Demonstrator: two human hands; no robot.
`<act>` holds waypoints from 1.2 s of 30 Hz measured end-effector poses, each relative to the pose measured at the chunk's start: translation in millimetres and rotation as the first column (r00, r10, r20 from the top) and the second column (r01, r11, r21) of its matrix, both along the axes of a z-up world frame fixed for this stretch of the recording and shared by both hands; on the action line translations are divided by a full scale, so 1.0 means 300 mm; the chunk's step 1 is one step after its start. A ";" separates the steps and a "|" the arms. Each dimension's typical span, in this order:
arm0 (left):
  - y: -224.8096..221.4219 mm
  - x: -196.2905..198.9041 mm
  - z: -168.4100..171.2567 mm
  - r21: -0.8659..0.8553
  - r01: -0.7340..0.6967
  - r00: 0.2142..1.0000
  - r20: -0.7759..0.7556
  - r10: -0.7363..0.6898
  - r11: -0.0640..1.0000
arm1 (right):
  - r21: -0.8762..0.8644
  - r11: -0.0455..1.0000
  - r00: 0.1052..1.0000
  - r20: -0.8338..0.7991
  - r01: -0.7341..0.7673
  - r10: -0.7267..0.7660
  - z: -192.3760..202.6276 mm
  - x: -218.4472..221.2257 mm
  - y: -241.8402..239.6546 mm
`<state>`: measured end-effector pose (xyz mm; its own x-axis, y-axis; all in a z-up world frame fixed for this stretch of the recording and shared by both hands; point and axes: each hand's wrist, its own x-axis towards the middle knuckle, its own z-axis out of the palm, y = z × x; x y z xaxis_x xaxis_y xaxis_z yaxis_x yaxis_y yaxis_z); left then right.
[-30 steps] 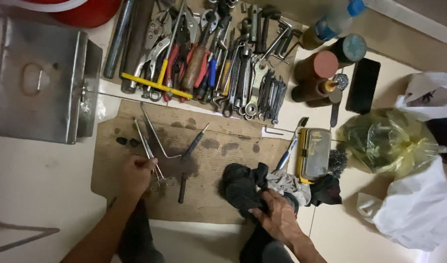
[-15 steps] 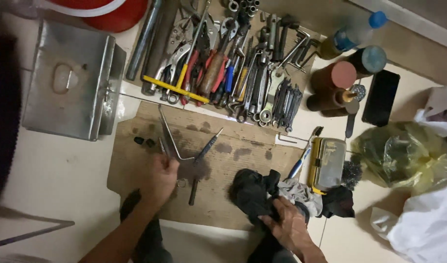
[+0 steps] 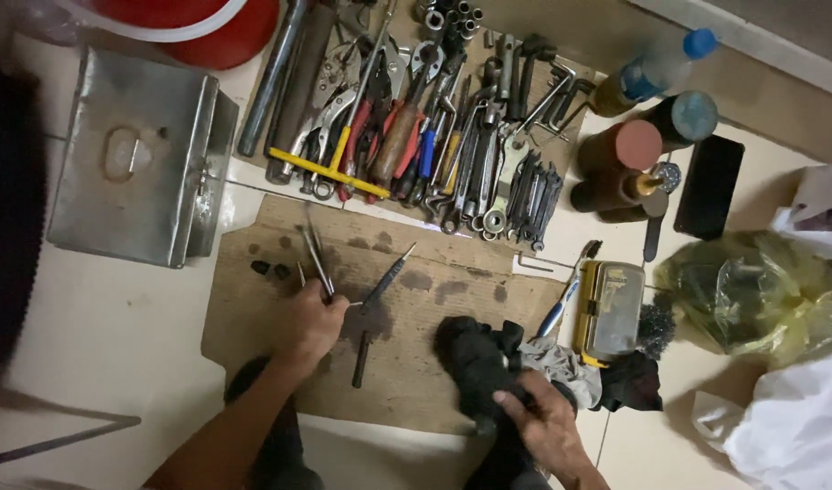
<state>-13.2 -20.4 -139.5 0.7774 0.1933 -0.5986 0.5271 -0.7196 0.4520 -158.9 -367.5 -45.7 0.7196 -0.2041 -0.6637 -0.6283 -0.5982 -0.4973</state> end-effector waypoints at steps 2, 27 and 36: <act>-0.011 0.004 0.052 -0.010 0.021 1.000 0.019 -0.021 1.000 | 0.050 0.965 0.965 -0.060 0.257 -0.254 0.009 -0.007 -0.005; 0.008 -0.027 0.179 0.079 0.302 0.953 -0.027 -0.301 0.950 | -0.018 1.000 0.999 0.027 0.023 -0.022 -0.103 -0.015 -0.042; -0.087 -0.076 0.430 -0.257 0.329 0.944 0.073 -0.322 0.909 | -0.029 0.947 0.727 0.634 -0.319 0.264 0.254 0.224 0.071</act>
<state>-36.1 -46.4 -10.6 0.7877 -0.2340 -0.5698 0.2680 -0.7027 0.6591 -91.8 -346.2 30.6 0.9919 0.1168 -0.0506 0.0366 -0.6429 -0.7651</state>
